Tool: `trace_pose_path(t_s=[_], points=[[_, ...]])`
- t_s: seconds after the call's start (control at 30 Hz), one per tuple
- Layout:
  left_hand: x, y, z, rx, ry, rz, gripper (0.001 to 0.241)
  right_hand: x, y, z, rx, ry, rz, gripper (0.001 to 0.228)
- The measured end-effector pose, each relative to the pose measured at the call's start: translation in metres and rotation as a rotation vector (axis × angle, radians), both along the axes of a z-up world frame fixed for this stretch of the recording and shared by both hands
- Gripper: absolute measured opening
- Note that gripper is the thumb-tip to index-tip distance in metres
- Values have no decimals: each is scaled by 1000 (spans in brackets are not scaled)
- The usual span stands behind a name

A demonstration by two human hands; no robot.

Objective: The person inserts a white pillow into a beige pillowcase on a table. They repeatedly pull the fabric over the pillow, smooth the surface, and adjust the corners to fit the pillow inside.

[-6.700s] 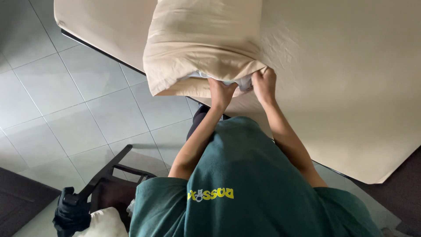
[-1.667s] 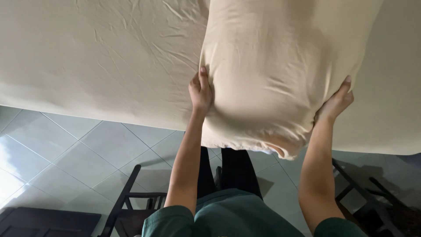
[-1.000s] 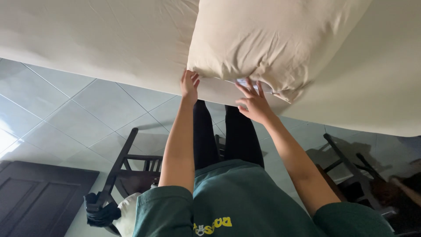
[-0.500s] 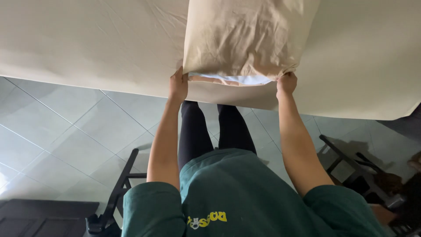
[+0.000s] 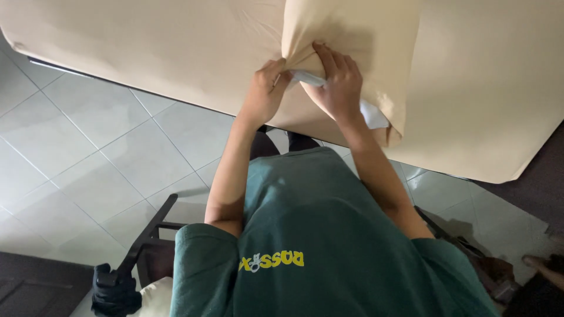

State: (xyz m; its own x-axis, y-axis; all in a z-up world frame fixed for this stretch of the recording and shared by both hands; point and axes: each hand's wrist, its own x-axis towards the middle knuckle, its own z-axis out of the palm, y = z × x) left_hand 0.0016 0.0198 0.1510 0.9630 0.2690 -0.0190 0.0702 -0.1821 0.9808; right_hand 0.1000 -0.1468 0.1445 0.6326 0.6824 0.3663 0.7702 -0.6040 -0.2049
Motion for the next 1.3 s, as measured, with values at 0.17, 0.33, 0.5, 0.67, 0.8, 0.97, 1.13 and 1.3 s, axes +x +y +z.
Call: trace_pose_path(t_s=[0.17,0.33,0.5,0.67,0.8,0.97,1.13,1.3], points=[[-8,24,-10,165,-35,175,13,19,19,14,-91,148,167,43],[-18,32,-61,586,157,382,21,36,31,-2,-184,197,257,34],[-16,15,-75,749,-88,651,19,47,39,9,-185,260,285,50],[-9,-37,-135,1298,-245,61,24,55,24,-31,-223,276,258,14],[-10,-54,-207,1409,-25,-32,26,47,35,-3,-203,323,289,34],[-34,-47,-242,1610,176,-503,26,47,36,-5,-232,329,297,52],[-40,-34,-217,1672,126,-560,27,48,37,-4,-250,365,306,53],[-50,-10,-189,1377,-125,-460,13,55,42,2,-196,294,324,50]])
